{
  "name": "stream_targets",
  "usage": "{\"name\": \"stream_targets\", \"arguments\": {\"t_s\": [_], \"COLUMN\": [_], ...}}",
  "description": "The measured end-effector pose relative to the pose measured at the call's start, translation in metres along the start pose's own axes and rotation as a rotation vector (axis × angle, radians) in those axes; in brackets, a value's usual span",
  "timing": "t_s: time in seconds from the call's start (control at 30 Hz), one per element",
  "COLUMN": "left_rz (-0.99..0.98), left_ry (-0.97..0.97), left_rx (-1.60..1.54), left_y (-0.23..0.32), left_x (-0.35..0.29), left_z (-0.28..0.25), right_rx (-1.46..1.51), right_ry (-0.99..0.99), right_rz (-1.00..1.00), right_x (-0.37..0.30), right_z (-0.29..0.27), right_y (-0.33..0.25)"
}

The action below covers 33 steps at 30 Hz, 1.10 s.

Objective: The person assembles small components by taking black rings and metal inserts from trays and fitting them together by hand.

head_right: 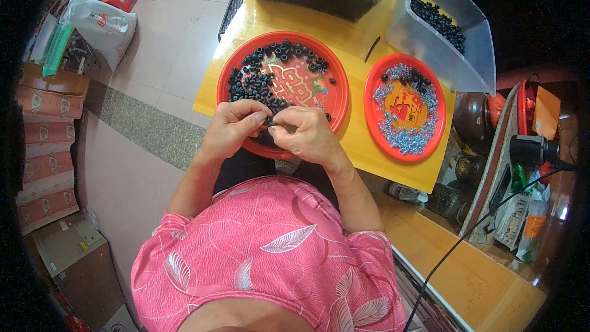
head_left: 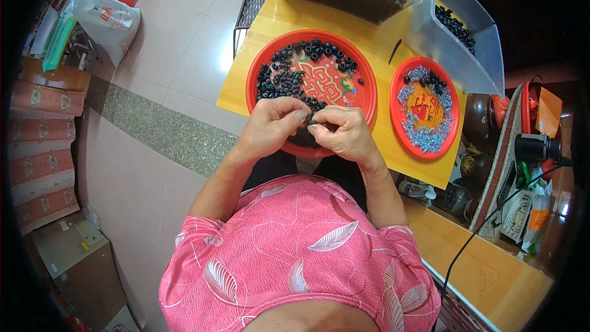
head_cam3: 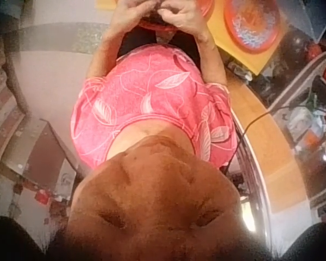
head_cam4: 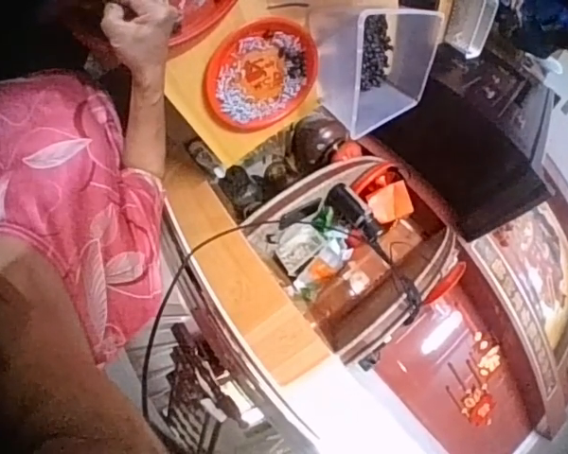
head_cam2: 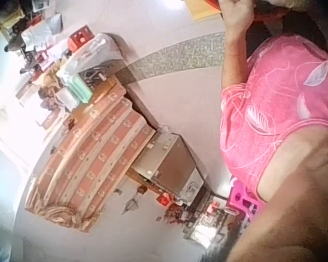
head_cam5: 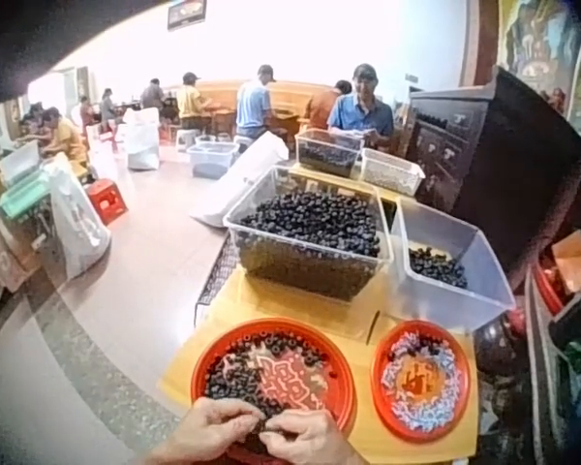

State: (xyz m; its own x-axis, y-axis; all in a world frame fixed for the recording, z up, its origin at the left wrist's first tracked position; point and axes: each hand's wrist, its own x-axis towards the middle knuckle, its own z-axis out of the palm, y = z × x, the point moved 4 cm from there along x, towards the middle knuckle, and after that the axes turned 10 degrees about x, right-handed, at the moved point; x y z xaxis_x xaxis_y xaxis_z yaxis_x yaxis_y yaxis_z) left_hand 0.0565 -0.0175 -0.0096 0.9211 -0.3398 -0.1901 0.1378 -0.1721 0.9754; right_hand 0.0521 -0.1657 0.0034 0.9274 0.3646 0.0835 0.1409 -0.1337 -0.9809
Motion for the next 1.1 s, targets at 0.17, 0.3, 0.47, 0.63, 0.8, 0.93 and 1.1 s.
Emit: {"name": "stream_targets", "arguments": {"t_s": [0.17,0.3,0.47,0.63,0.8,0.93,1.1], "left_rz": [-0.054,-0.048,-0.144,-0.086,-0.036,-0.004,0.040], "left_ry": [0.035,0.050,-0.027,-0.032,-0.058,-0.056,-0.047], "left_rx": [-0.345,-0.661,-0.886,-0.861,-0.828,-0.788,-0.780], "left_y": [-0.021,-0.024,-0.022,-0.021,-0.022,-0.022,-0.024], "left_x": [0.006,0.008,0.004,0.001,0.000,-0.001,-0.003], "left_z": [-0.008,-0.013,-0.013,-0.010,-0.006,-0.003,0.001], "right_rx": [-0.211,-0.374,0.214,0.744,0.850,0.742,0.569], "right_ry": [-0.007,-0.029,0.010,0.036,0.056,0.112,0.114], "right_rz": [-0.066,0.001,0.273,0.354,0.348,0.308,0.269], "right_x": [0.011,0.022,0.016,0.009,0.005,0.004,0.000], "right_z": [-0.005,-0.002,-0.007,-0.004,-0.005,-0.003,0.005], "right_y": [-0.001,0.008,0.014,0.025,0.025,0.016,-0.002]}}
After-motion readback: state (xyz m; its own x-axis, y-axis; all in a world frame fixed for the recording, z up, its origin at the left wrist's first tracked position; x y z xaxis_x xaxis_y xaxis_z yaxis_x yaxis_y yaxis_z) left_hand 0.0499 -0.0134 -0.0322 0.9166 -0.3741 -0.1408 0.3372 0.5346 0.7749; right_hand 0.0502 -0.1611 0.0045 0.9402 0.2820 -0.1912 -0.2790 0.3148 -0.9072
